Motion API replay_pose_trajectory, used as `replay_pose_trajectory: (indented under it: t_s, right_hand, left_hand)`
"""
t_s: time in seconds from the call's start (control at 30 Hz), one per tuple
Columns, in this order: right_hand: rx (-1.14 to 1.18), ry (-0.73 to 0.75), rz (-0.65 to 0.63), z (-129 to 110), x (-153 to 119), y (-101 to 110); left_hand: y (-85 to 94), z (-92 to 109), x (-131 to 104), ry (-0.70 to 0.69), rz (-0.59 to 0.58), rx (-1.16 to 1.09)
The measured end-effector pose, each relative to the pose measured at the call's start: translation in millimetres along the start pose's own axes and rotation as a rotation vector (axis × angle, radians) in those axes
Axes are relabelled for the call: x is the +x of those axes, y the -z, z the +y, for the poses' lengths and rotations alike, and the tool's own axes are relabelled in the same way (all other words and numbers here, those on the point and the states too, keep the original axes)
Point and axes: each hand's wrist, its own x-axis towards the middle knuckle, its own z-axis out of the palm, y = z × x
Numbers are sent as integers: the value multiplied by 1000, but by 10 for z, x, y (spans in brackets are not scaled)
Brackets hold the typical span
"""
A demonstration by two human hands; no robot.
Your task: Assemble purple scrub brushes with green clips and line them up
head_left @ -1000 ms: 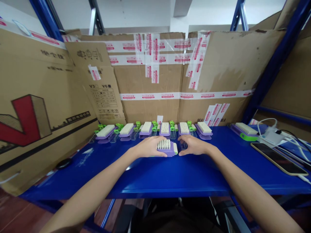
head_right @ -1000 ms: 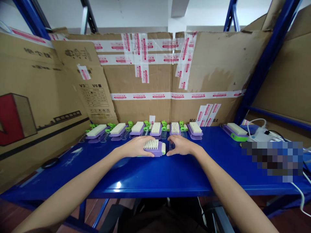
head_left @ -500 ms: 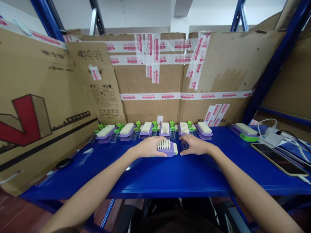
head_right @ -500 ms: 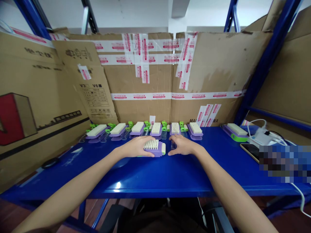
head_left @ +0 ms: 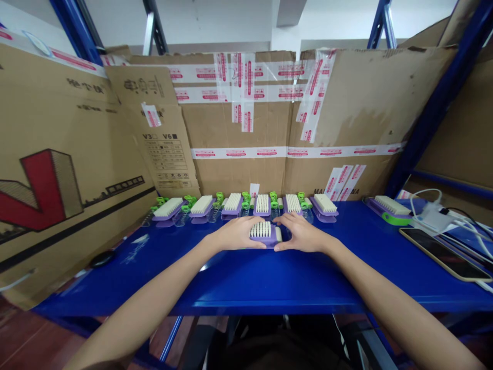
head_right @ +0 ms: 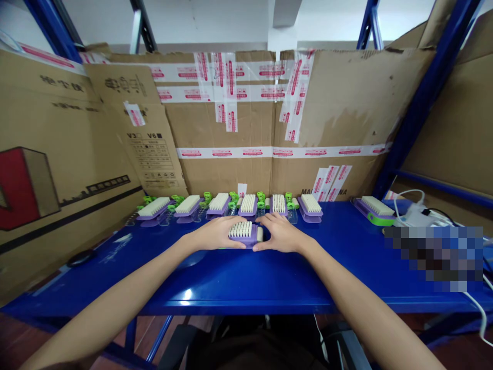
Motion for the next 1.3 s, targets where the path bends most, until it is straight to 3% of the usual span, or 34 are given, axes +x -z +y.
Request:
replay_pose_trajectory:
  t_s: [0.23,0.67,0.77,1.0,1.3]
  right_hand:
    - [-9,18,-2,7,24,-127]
    - [-3,25,9,40,28,-129]
    - [7,22,53,14,26,-81]
    - [111,39,284,-62,24,17]
    - [160,-78,268,-100,15,5]
  left_hand:
    - [-25,-28,-7,-25,32,-25]
    - [16,17,-7,-12,7,-4]
    - [36,7,-6,-10,56,-33]
    - [17,-43,29,34,241,-178]
    - [-109,23,83,34,315,-464]
